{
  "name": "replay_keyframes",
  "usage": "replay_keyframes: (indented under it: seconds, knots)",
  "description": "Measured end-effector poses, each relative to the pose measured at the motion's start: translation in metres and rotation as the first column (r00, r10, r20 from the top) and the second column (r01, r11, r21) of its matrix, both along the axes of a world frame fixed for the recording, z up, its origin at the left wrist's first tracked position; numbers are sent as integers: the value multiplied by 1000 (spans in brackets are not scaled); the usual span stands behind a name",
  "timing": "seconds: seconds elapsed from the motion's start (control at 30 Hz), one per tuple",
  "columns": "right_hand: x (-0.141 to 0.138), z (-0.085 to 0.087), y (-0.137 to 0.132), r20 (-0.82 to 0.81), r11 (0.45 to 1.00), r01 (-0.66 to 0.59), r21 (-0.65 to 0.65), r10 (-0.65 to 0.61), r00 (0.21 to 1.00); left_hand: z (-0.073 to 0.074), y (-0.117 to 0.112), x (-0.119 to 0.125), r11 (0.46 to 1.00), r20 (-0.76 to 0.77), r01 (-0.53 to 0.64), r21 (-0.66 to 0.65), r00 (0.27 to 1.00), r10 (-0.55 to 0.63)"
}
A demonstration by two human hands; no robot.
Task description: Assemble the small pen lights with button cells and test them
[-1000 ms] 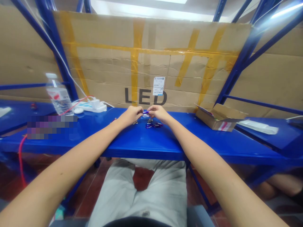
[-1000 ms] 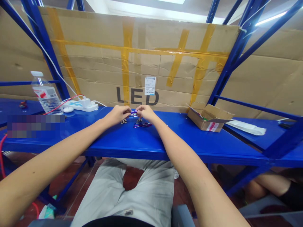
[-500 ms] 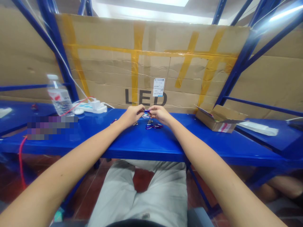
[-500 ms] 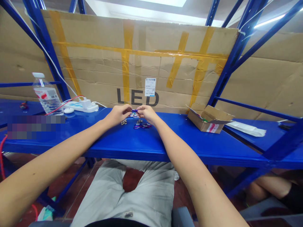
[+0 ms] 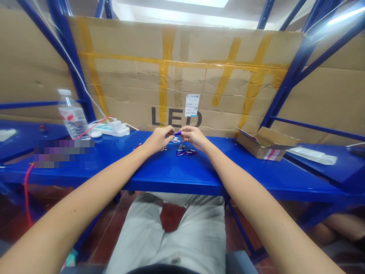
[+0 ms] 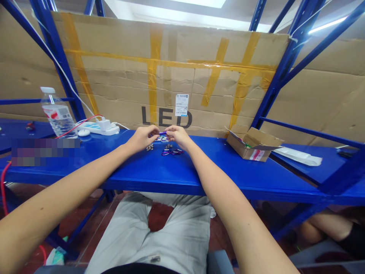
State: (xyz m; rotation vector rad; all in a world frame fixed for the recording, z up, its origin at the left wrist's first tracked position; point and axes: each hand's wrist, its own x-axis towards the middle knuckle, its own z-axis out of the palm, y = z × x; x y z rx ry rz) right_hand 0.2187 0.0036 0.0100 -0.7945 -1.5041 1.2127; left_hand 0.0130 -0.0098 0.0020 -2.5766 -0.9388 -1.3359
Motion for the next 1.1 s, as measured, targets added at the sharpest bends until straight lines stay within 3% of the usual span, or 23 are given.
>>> replay_keyframes:
  seconds: [0.3,0.63,0.9,1.1]
  knots:
    - [0,0,2,-14,1000,6,-1,-6,1000,0,-1,1,999,33,-2,-42,999,3]
    - [0,-1,-2,-62,995,-67,-69,63,996,1,-2,2,1000,14,0,31,1000,-1]
    - [4,1,-5,-188,963,-243,-112,220,957,3,-10,4,994,62,22,104,998,-29]
    - [6,1,-9,-154,934,-336,-122,317,936,5,-15,8,990,63,109,89,991,-115]
